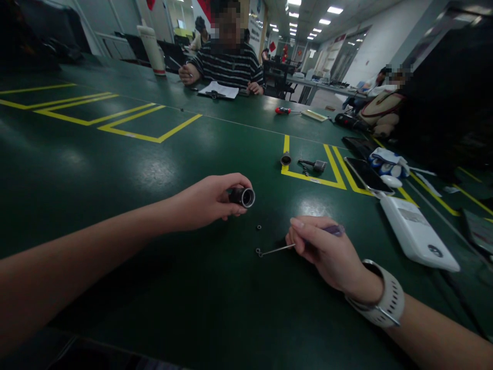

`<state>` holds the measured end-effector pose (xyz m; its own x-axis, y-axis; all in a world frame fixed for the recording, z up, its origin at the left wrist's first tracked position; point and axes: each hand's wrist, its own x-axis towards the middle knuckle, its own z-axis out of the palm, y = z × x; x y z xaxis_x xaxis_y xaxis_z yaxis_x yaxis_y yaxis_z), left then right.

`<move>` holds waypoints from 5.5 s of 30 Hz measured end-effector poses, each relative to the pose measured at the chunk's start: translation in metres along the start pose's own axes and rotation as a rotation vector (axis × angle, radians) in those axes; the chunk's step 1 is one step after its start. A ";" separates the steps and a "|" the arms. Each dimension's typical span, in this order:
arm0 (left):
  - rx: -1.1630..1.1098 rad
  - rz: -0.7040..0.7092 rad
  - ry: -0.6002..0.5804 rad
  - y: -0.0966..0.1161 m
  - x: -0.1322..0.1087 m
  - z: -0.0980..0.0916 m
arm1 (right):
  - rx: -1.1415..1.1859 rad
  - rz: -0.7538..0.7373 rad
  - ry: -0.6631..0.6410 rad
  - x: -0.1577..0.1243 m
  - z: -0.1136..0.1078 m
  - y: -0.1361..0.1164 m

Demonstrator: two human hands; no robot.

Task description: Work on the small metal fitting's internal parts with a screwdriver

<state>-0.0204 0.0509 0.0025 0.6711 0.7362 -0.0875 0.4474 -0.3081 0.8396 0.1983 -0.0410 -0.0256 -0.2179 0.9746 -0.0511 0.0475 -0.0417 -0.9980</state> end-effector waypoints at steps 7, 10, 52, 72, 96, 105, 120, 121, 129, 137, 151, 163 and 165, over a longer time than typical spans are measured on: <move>-0.134 0.045 0.023 -0.002 0.002 0.011 | -0.544 -0.210 0.057 -0.014 0.017 -0.024; -0.215 0.056 0.053 -0.004 0.003 0.018 | -0.662 -0.374 0.091 -0.021 0.025 -0.022; -0.374 -0.059 0.223 0.012 -0.009 0.043 | -0.856 -0.663 0.020 -0.021 0.030 -0.004; -0.393 -0.092 0.264 0.014 -0.008 0.046 | -0.873 -0.717 0.037 -0.023 0.032 -0.003; -0.303 -0.053 0.285 0.010 -0.008 0.047 | -0.883 -0.724 0.063 -0.023 0.037 -0.004; -0.365 -0.083 0.276 0.010 -0.006 0.048 | -0.734 -0.685 0.102 -0.025 0.034 -0.006; -0.813 -0.143 0.354 0.015 -0.001 0.026 | -0.047 -0.131 0.291 0.001 0.012 0.014; -0.833 -0.129 0.341 0.015 -0.001 0.026 | -0.085 -0.133 0.289 0.000 0.012 0.013; -0.983 -0.082 0.255 0.018 -0.007 0.031 | -0.513 -0.092 0.246 -0.010 0.012 -0.025; -0.805 -0.137 0.213 0.021 -0.013 0.040 | -0.179 0.143 0.334 0.010 -0.006 -0.019; -0.527 -0.152 0.260 0.021 -0.014 0.045 | -0.967 -0.809 0.147 -0.027 0.024 -0.006; -0.462 -0.090 0.231 0.021 -0.016 0.051 | -0.847 -0.952 0.154 -0.024 0.029 -0.016; -0.456 -0.090 0.233 0.021 -0.016 0.051 | -0.857 -0.938 0.148 -0.023 0.030 -0.016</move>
<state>0.0086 0.0021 -0.0055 0.4688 0.8785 -0.0919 0.1592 0.0183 0.9871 0.1736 -0.0692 -0.0096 -0.4020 0.5708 0.7160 0.5576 0.7728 -0.3031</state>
